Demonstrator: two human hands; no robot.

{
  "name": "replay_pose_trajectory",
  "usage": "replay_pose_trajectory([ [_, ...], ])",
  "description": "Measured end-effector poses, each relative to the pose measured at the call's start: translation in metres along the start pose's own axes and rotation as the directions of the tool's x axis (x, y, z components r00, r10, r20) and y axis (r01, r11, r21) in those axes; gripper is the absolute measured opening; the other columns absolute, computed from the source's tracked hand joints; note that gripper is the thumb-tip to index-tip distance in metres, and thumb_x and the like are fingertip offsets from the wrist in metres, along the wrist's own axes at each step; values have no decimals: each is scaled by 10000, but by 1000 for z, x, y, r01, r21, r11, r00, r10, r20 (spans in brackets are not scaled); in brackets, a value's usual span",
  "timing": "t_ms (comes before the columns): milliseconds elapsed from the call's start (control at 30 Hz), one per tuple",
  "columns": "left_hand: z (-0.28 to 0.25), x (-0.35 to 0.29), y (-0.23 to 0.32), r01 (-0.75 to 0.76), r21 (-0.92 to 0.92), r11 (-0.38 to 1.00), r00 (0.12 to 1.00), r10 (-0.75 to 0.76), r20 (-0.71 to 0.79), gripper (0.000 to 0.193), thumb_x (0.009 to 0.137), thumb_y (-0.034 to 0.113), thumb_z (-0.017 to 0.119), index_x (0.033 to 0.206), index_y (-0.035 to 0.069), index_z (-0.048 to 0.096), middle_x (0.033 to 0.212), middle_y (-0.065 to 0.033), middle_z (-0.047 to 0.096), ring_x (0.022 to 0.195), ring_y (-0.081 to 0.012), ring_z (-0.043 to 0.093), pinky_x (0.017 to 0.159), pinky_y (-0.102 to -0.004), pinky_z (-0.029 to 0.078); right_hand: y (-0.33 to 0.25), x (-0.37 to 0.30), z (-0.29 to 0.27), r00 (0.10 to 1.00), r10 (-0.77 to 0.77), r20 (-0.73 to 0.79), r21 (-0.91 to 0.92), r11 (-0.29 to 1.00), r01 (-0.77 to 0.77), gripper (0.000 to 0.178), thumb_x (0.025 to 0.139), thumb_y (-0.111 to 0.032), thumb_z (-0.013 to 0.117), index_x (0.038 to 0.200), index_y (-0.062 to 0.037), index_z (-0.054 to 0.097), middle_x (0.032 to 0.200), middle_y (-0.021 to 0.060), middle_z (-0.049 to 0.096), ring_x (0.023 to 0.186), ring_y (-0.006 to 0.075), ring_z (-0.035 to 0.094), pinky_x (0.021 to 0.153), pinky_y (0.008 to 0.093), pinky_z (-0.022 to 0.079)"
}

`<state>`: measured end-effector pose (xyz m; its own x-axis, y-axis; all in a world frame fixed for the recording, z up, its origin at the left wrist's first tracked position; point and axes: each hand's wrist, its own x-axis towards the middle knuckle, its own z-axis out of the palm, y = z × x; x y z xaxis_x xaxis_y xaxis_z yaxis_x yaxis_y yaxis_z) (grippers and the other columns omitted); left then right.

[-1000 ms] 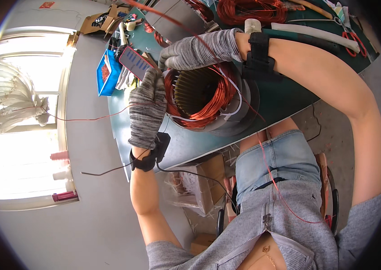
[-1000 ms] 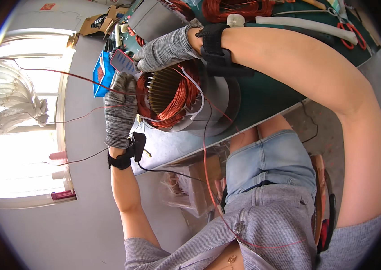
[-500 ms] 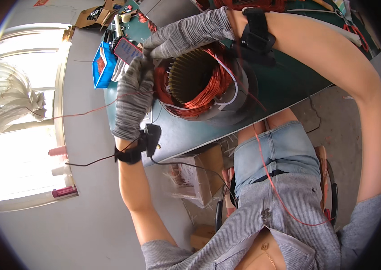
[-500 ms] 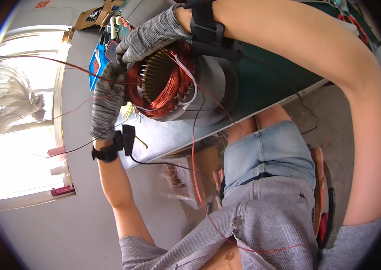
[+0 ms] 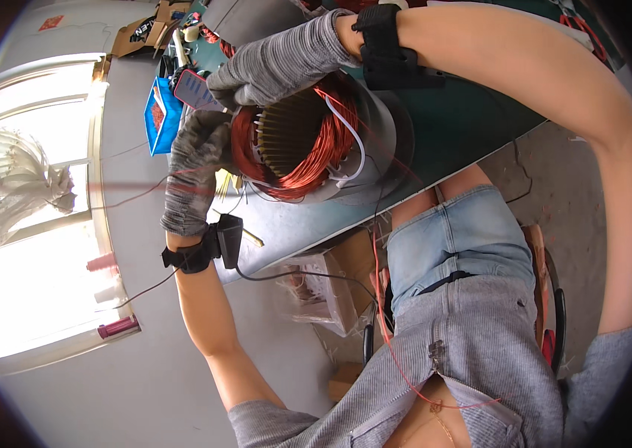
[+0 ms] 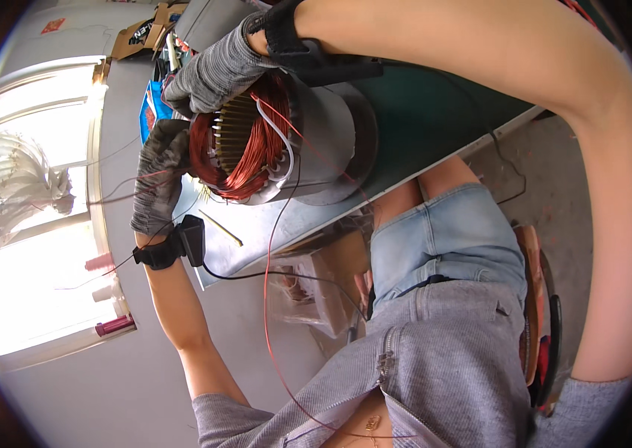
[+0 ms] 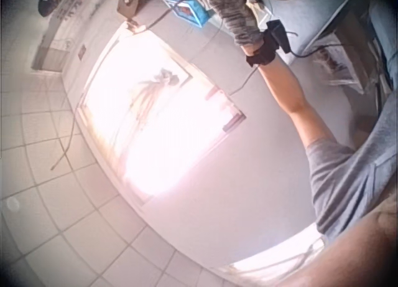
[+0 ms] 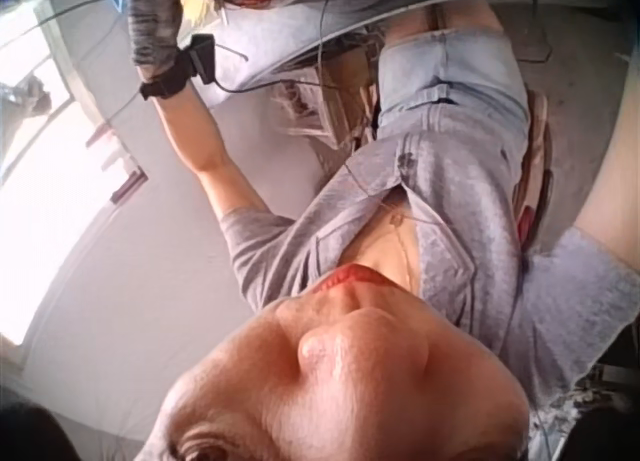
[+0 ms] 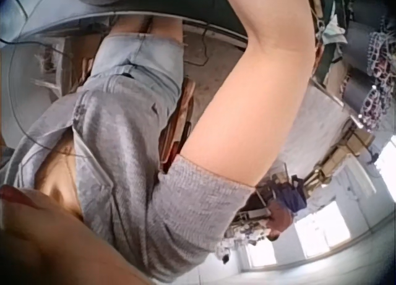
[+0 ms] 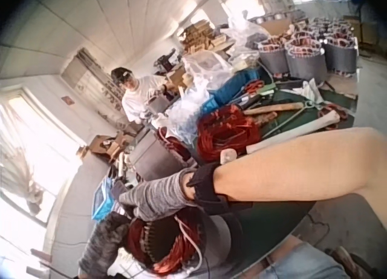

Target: Assembling and securing internal components of an electric motor stator using hand tools.

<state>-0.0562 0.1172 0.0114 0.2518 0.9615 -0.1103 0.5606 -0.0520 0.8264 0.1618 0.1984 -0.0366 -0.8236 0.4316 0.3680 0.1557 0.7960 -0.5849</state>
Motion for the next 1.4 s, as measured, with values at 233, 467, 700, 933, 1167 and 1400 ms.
replay_pose_trajectory([
  [233, -6, -11, -2, 127, 72, 989, 992, -125, -31, 310, 963, 245, 590, 1159, 5, 597, 915, -37, 653, 814, -115, 628, 743, -266, 514, 9, 4, 10, 985, -108, -134, 29, 993, 113, 144, 903, -143, 566, 1026, -74, 596, 890, 84, 586, 872, 211, 589, 820, 360, 457],
  [467, -9, -4, -7, 86, -67, 994, 996, -84, 37, 313, 951, 215, 612, 1180, 3, 585, 991, -77, 651, 850, -144, 658, 737, -271, 546, 13, 9, 10, 974, -139, -176, 65, 986, 153, 166, 896, -124, 537, 1038, -74, 607, 901, 76, 608, 873, 196, 599, 817, 363, 466],
  [700, 0, -13, -8, -62, 137, 989, 993, 75, -87, 223, 948, 115, 607, 1145, 10, 616, 1015, -69, 673, 835, -124, 645, 778, -277, 539, 20, 5, 18, 948, -253, -194, 195, 937, 290, 259, 886, -112, 530, 1130, -74, 607, 945, 94, 631, 922, 215, 614, 859, 362, 478],
  [933, 3, -9, 5, 27, 245, 969, 989, 10, -147, 224, 939, 83, 605, 1145, -5, 611, 989, -69, 678, 826, -119, 647, 747, -265, 548, 20, 6, 19, 951, -223, -214, 261, 925, 276, 304, 878, -115, 544, 1174, -78, 603, 979, 105, 649, 955, 237, 627, 884, 371, 485],
  [1167, 8, 2, 9, -71, 416, 906, 987, 125, -105, 194, 945, 66, 579, 1128, 6, 600, 973, -65, 676, 866, -110, 633, 785, -251, 519, 14, -3, 17, 959, -169, -230, 143, 968, 205, 319, 885, -120, 554, 1197, -76, 597, 991, 121, 654, 951, 246, 634, 888, 366, 491],
  [1400, -3, 12, 16, -79, 302, 950, 993, 48, 110, 330, 951, 82, 576, 1271, 5, 550, 1153, -88, 647, 1054, -155, 608, 959, -285, 460, 3, -7, 16, 965, -119, -232, 46, 990, 133, 334, 891, -126, 565, 1220, -74, 591, 1003, 136, 659, 946, 255, 641, 892, 361, 497],
])
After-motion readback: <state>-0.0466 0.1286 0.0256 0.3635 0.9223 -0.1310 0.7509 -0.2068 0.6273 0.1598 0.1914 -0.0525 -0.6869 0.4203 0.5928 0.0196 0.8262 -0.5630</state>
